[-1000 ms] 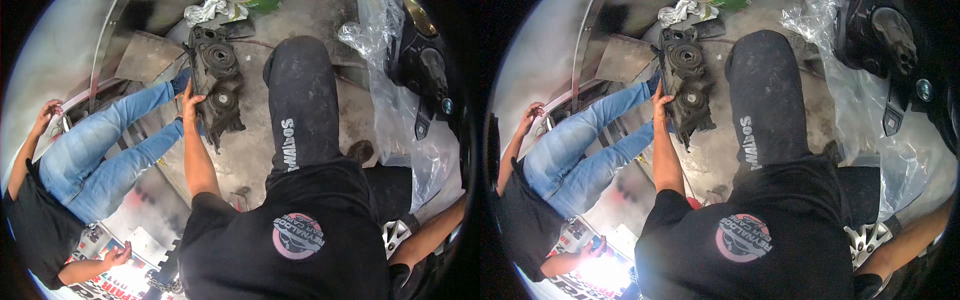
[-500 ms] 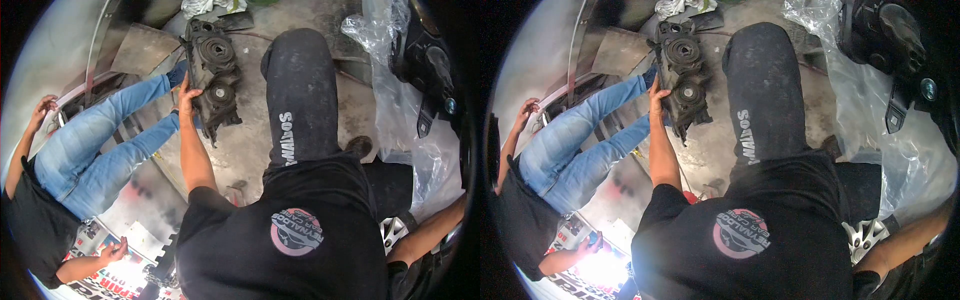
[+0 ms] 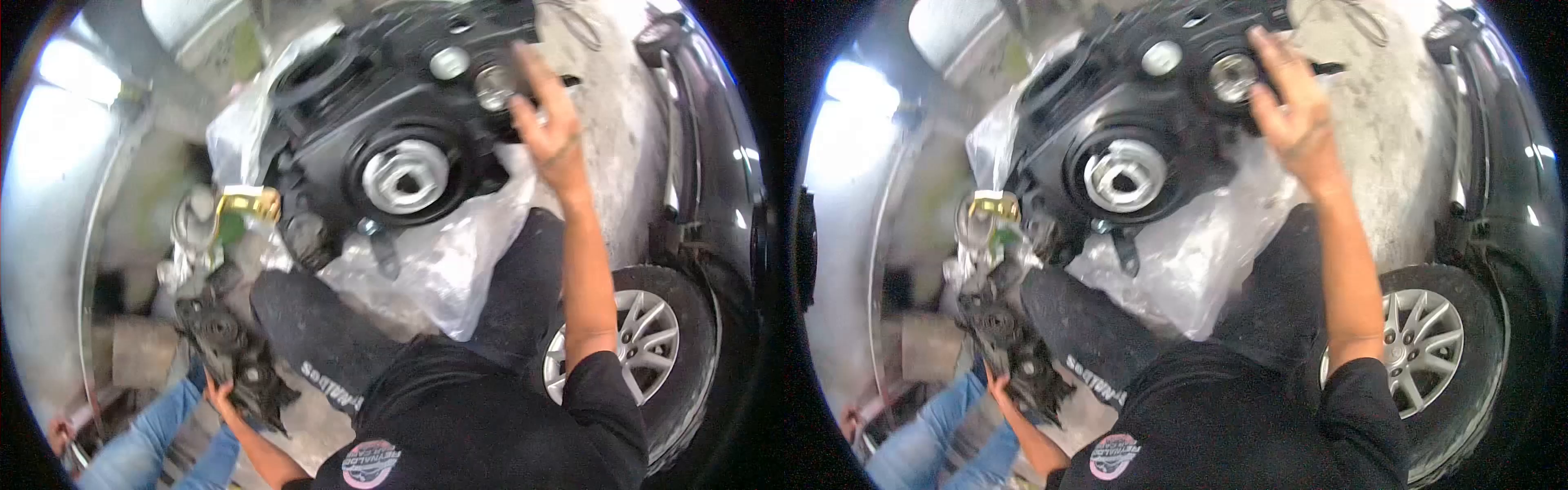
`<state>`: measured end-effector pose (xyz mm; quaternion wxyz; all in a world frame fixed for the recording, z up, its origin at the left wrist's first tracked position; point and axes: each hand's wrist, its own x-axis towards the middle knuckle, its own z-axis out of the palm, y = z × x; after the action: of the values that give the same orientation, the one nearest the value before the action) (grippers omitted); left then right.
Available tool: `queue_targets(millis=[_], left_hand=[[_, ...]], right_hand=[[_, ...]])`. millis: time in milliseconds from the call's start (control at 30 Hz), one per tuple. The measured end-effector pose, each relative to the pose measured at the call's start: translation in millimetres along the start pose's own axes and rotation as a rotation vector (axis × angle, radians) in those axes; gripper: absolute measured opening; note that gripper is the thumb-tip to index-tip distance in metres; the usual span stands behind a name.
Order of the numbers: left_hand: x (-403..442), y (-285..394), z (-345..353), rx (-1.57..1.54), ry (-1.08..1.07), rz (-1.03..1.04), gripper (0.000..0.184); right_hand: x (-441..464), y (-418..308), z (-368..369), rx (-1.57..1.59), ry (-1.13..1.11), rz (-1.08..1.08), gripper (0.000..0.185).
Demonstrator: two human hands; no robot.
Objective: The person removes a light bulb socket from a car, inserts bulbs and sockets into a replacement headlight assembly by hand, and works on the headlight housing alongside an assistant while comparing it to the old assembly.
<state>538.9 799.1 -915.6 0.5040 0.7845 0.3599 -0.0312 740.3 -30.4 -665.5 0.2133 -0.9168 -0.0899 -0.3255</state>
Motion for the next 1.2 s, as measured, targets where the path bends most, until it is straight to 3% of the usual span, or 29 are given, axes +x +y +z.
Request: queue_targets(millis=[33, 67, 200, 300, 333, 433, 500, 800, 867, 933, 1000, 1033, 1067, 1167, 1200], left_hand=[[-29.3, 48.2, 24.7, -0.062, -0.021, 0.032, 0.099], [-17.1, 30.5, 10.4, -0.104, -0.129, 0.07, 0.101], [-3.6, 9.9, 8.5, -0.175, -0.125, 0.103, 0.102], [-29.2, 49.7, 28.5, -0.186, -0.163, 0.082, 0.101], [-21.4, 36.6, 26.7, -0.303, -0.196, 0.07, 0.1], [-2.8, 17.9, 17.5, -0.149, -0.136, 0.055, 0.098], [-22.9, 47.9, 31.4, -0.185, -0.145, 0.097, 0.099], [-16.6, 40.5, 32.8, -0.179, -0.132, 0.048, 0.097], [-42.4, 79.1, 57.1, -0.276, -0.119, 0.011, 0.09], [-26.7, 56.7, 33.5, -0.103, -0.088, -0.035, 0.087], [-8.4, 38.9, 22.2, -0.142, -0.08, 0.081, 0.095], [-24.7, 70.9, 32.8, -0.088, -0.09, 0.099, 0.099], [-14.2, 60.6, 23.0, -0.156, -0.154, 0.023, 0.1], [-10.2, 58.3, 19.4, -0.134, -0.116, 0.114, 0.1], [-14.8, 59.1, 17.1, -0.146, -0.127, 0.12, 0.1]], right_hand=[[-0.1, -4.1, -0.4, -0.027, 0.006, 0.083, 0.061], [-1.3, -16.7, -1.6, 0.02, 0.067, 0.117, 0.066], [-25.8, -22.3, 0.6, 0.231, 0.249, 0.351, 0.077], [-34.3, -22.9, -1.0, 0.223, 0.219, 0.371, 0.072], [-34.3, -22.8, -1.7, 0.166, 0.201, 0.32, 0.069], [-31.4, -26.4, -3.9, 0.051, 0.145, 0.215, 0.06], [-29.0, -29.5, -2.3, 0.04, 0.121, 0.203, 0.055], [-35.2, -27.1, 7.5, -0.215, -0.018, 0.071, 0.053], [-41.6, -13.9, 12.9, -0.19, 0.005, 0.033, 0.052], [-43.3, -5.4, 9.4, -0.211, -0.09, -0.004, 0.048], [-38.4, -8.1, 11.4, -0.239, -0.162, -0.088, 0.046], [-28.4, -13.4, 12.1, -0.269, -0.159, -0.172, 0.048], [-18.9, -16.0, 7.9, -0.317, -0.152, -0.251, 0.052], [-10.4, -23.0, 3.9, -0.485, -0.127, -0.468, 0.076], [-16.2, -24.9, 5.6, -0.374, -0.119, -0.432, 0.076]])
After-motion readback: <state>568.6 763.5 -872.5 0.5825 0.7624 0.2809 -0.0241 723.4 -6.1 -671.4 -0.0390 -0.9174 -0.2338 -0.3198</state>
